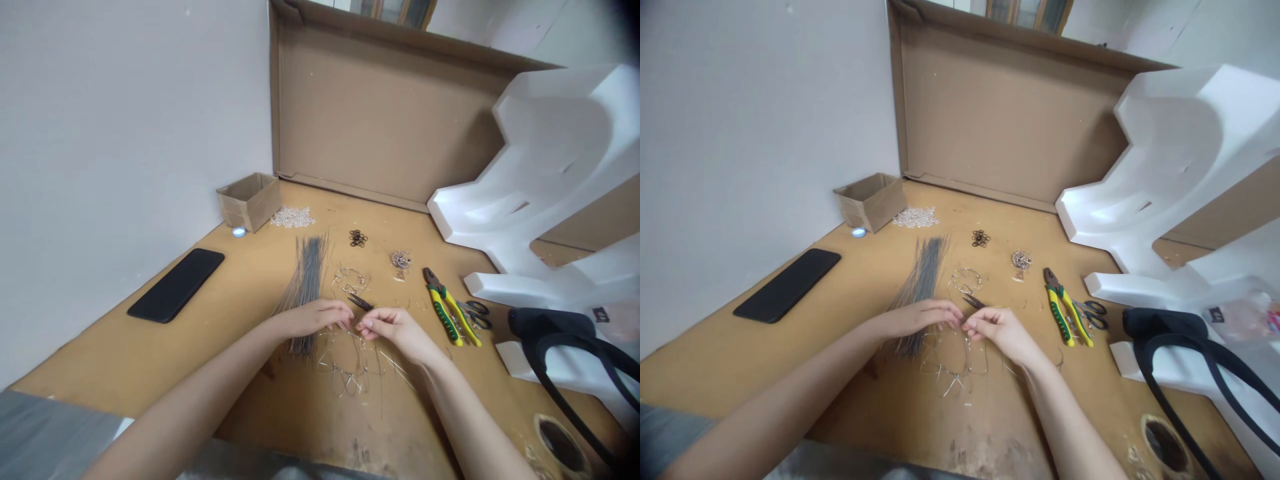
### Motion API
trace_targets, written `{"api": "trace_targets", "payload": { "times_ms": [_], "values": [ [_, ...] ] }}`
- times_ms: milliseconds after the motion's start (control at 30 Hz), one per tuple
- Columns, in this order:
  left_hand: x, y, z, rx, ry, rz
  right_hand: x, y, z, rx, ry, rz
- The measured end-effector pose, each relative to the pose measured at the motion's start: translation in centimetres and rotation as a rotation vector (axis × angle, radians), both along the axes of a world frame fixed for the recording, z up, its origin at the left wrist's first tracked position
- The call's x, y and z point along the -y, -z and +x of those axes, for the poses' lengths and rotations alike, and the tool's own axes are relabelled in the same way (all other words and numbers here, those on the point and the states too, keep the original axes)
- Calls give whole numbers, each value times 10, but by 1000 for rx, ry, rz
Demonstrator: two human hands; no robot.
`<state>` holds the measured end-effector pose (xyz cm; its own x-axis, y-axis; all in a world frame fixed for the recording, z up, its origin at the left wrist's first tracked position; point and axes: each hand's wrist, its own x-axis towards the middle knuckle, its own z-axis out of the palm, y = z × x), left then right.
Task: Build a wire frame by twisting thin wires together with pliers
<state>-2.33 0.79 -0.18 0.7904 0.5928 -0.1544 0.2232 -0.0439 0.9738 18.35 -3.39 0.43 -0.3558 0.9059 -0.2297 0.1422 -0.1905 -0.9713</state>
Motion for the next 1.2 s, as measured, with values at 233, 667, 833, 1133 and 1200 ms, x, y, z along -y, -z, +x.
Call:
{"api": "trace_targets", "payload": {
  "times_ms": [233,667,833,1133,1200],
  "values": [
    [1,6,1,27,-7,-108,-2,1,5,-12,96,-17],
    [10,1,10,-60,-145,-9,0,-1,1,-54,135,2],
    [11,5,11,-58,-127,61,4,-5,-4,-32,169,47],
    [10,3,11,-94,-178,29,5,-9,-1,200,276,318],
    [9,4,11,-94,-190,21,8,-12,-2,356,282,491]
  ]
}}
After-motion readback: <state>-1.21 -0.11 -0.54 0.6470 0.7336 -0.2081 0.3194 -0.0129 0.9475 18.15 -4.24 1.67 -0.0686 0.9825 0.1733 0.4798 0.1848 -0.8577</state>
